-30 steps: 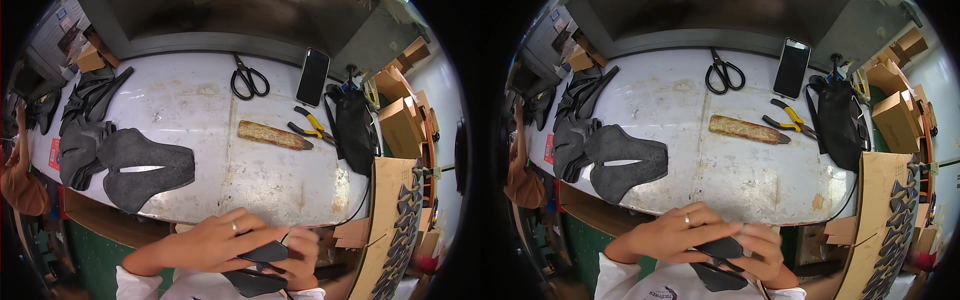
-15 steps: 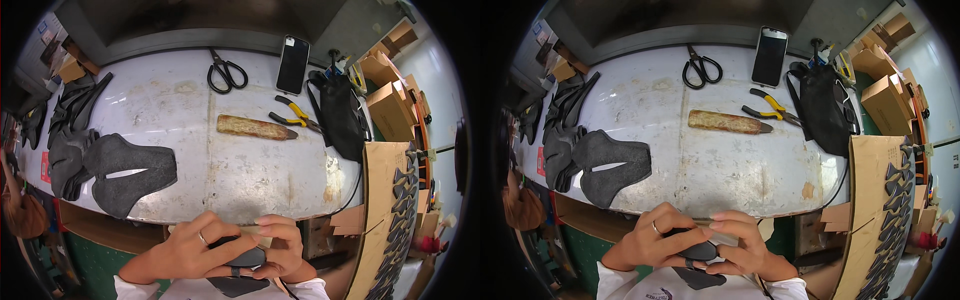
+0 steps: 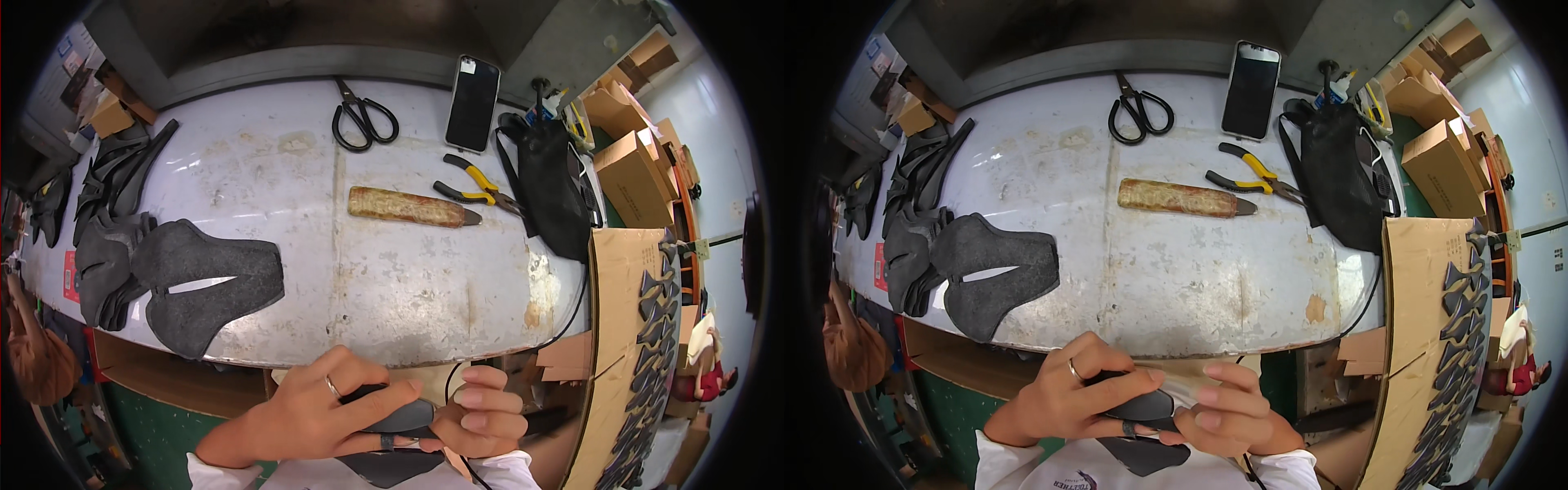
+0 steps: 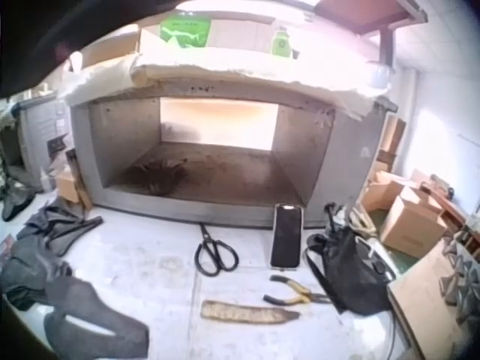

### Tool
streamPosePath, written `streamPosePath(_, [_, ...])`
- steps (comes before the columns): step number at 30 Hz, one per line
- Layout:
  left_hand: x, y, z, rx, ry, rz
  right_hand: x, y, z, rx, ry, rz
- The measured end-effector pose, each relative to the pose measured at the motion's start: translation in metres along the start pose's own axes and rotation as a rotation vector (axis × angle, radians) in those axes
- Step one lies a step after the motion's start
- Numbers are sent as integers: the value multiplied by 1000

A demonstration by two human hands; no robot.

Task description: Assembling bicycle saddle covers onto the saddle bases by stretching the material and tucking the edges.

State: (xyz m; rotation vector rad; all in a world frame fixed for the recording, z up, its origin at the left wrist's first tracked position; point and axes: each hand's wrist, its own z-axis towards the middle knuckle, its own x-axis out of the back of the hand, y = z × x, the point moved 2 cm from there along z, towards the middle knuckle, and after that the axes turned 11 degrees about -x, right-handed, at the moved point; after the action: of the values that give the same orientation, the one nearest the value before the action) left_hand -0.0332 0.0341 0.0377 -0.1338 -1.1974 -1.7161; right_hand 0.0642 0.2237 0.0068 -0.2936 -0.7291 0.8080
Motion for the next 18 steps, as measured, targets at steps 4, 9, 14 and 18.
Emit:
streamPosePath(4, [3, 0, 0, -57, -58, -12, -10, 4, 0, 57, 183, 6])
streamPosePath(9, [6, 5, 0, -208, -18, 170, -9, 7, 5, 59, 141, 149])
streamPosePath(14, [4, 10, -5, -235, 17, 362, -21, 16, 6, -345, -143, 552])
streamPosePath(18, [-3, 15, 3, -134, 25, 213, -35, 24, -8, -488, 5, 758])
